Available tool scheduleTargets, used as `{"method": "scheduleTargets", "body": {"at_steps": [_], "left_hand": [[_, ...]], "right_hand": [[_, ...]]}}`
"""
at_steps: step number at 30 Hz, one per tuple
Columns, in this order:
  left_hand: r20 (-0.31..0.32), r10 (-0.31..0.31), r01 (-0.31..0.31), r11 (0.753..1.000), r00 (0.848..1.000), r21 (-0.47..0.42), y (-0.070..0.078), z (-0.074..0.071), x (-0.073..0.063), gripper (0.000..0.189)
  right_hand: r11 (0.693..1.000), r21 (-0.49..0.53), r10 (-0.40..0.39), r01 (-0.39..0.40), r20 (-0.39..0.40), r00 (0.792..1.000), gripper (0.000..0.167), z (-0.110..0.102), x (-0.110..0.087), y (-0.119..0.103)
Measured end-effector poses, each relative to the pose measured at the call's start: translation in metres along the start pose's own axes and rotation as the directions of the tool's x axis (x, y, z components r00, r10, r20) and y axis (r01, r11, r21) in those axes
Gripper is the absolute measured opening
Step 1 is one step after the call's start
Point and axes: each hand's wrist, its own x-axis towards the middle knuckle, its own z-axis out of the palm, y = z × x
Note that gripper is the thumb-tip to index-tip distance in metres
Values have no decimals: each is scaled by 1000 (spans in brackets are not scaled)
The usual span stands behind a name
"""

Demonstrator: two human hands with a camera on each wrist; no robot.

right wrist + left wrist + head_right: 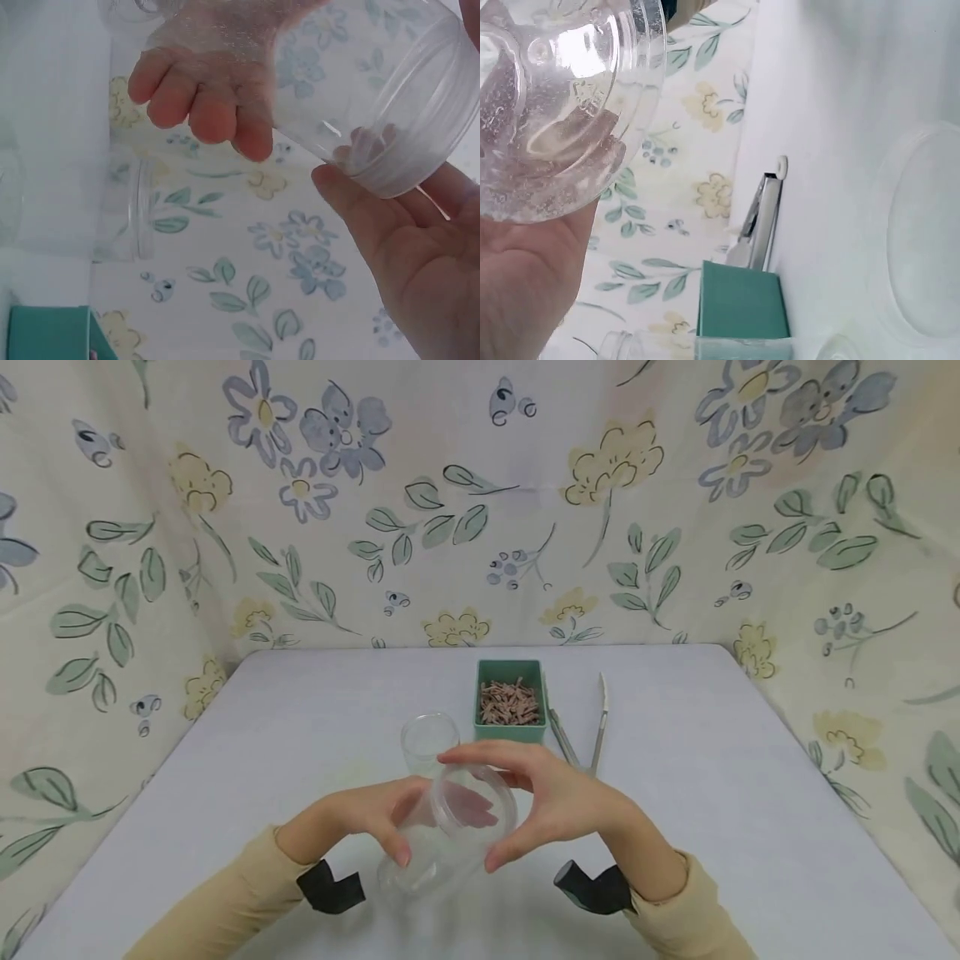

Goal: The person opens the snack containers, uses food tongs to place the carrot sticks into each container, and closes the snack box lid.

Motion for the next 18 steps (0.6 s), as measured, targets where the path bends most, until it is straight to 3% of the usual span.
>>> {"method": "scheduleTargets", "body": {"at_steps": [3, 5, 7, 8, 9, 11, 12, 14, 15, 18], "left_hand": [[-118, -23, 31, 997, 993, 64, 2, 0, -4, 90], [-252, -32, 78, 982, 967, 172, 7, 4, -8, 86], [-424, -17, 172, 928, 906, 331, 15, 13, -9, 86], [-508, -6, 238, 887, 862, 394, 19, 19, -9, 87], [-582, 23, 300, 840, 813, 452, 22, 25, -9, 87], [-690, 122, 423, 711, 713, 562, 27, 36, -6, 91], [-710, 190, 461, 642, 678, 612, 27, 40, -4, 93], [-705, 326, 524, 492, 629, 695, 27, 45, 0, 95], [-686, 393, 549, 414, 612, 726, 26, 47, 1, 96], [-595, 552, 610, 185, 584, 770, 22, 47, 4, 97]], "right_hand": [[995, 93, 17, -19, 30, 999, 90, -6, -1, 9], [986, 163, 27, -29, 16, 999, 89, -9, -3, 20], [978, 202, 58, -47, -48, 997, 80, -10, -4, 30], [974, 215, 87, -65, -93, 992, 74, -9, -5, 35], [968, 232, 136, -100, -145, 980, 68, -7, -5, 37], [949, 270, 228, -162, -235, 945, 60, -2, -4, 40], [937, 296, 270, -187, -270, 924, 60, 2, -3, 40], [909, 360, 328, -209, -309, 893, 64, 8, 0, 39], [901, 378, 343, -211, -324, 882, 68, 10, 2, 38], [898, 379, 367, -222, -366, 855, 77, 16, 6, 36]]}}
